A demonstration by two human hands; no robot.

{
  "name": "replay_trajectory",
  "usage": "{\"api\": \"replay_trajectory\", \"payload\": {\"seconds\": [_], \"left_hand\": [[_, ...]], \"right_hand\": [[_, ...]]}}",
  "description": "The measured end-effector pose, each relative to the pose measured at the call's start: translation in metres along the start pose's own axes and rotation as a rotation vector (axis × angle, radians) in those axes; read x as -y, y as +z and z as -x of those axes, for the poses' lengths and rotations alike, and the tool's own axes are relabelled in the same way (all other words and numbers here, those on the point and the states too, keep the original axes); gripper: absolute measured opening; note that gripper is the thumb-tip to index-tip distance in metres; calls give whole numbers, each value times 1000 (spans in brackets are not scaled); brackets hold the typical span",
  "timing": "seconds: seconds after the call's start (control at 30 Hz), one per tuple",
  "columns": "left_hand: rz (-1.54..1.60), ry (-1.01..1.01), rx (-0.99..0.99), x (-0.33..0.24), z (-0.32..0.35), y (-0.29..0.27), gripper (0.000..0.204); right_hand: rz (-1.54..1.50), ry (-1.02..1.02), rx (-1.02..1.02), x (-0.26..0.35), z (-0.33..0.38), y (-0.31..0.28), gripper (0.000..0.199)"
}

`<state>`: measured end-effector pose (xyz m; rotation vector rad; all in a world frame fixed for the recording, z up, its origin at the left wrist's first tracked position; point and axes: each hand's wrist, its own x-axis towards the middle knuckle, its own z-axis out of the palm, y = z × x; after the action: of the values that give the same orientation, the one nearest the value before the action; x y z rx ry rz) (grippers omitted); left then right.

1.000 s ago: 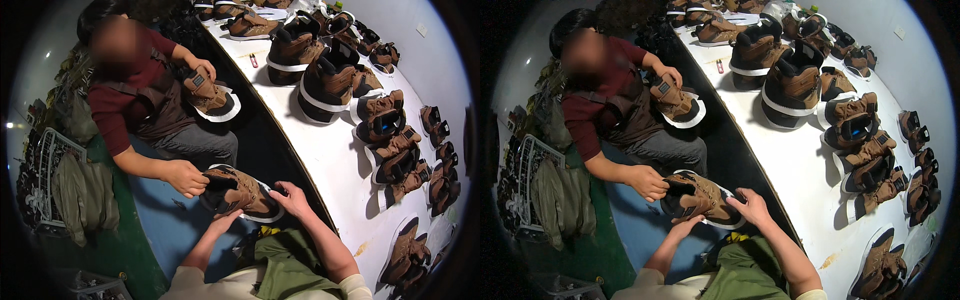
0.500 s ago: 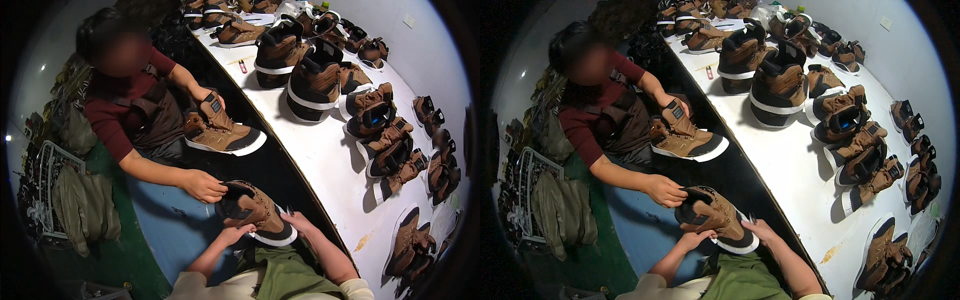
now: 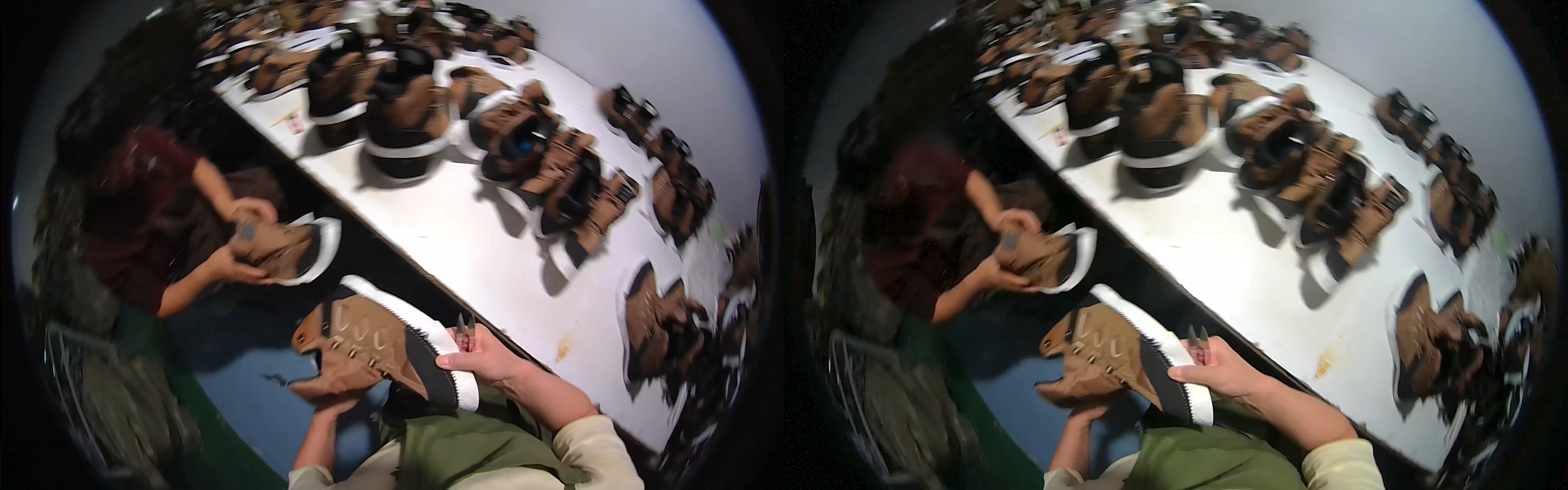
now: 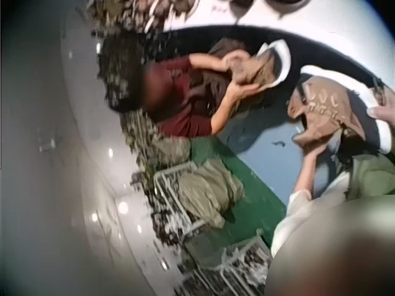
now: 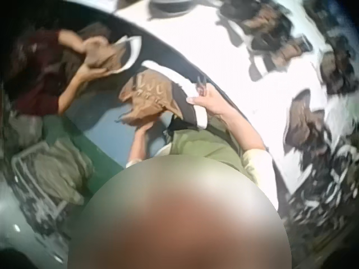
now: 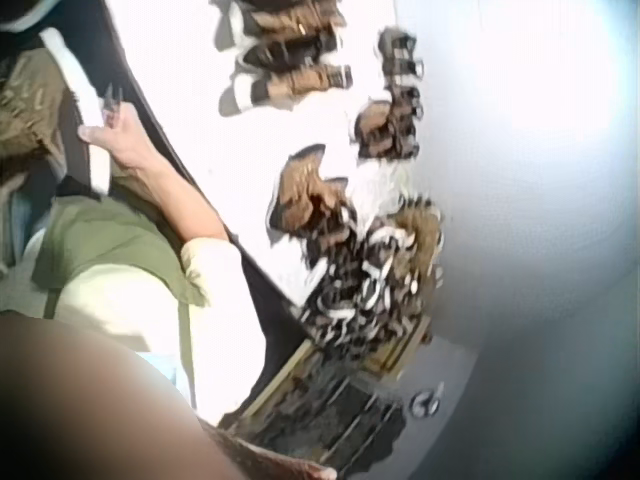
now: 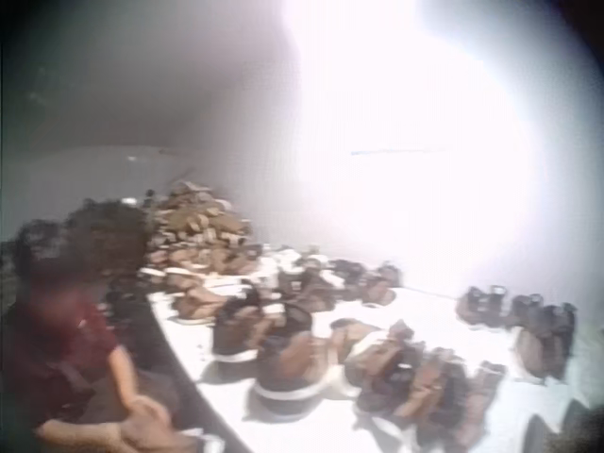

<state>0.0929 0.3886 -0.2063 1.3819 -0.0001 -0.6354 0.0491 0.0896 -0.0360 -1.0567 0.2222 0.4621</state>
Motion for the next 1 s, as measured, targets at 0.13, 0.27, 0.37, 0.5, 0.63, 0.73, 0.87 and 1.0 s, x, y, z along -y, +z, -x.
{"api": "replay_trajectory", "payload": {"seconds": [0.13, 0.27, 0.37, 0.5, 0.63, 0.73, 0.87, 1.0], "left_hand": [[100, 62, -136, -9, -28, -14, 50], [236, 233, -23, -60, -68, 3, 64], [22, 240, 461, -120, -78, 57, 63], [429, -110, 789, -106, -88, 90, 51], [597, 23, 768, -98, -70, 115, 46], [620, 88, 583, -97, -59, 115, 43], [783, 21, 311, -116, -39, 103, 61], [975, 134, 233, -116, -31, 81, 67]], "right_hand": [[-152, -50, 3, 30, 31, -20, 31], [-105, -52, -40, 41, 69, -54, 38], [-75, -44, -118, 40, 89, -69, 51], [-53, -201, -194, 37, 107, -98, 37], [-106, -297, -367, 52, 104, -109, 40], [94, -433, -634, 61, 101, -135, 32], [208, -774, -872, 67, 112, -121, 20], [734, -974, -494, 46, 100, -21, 14]]}}
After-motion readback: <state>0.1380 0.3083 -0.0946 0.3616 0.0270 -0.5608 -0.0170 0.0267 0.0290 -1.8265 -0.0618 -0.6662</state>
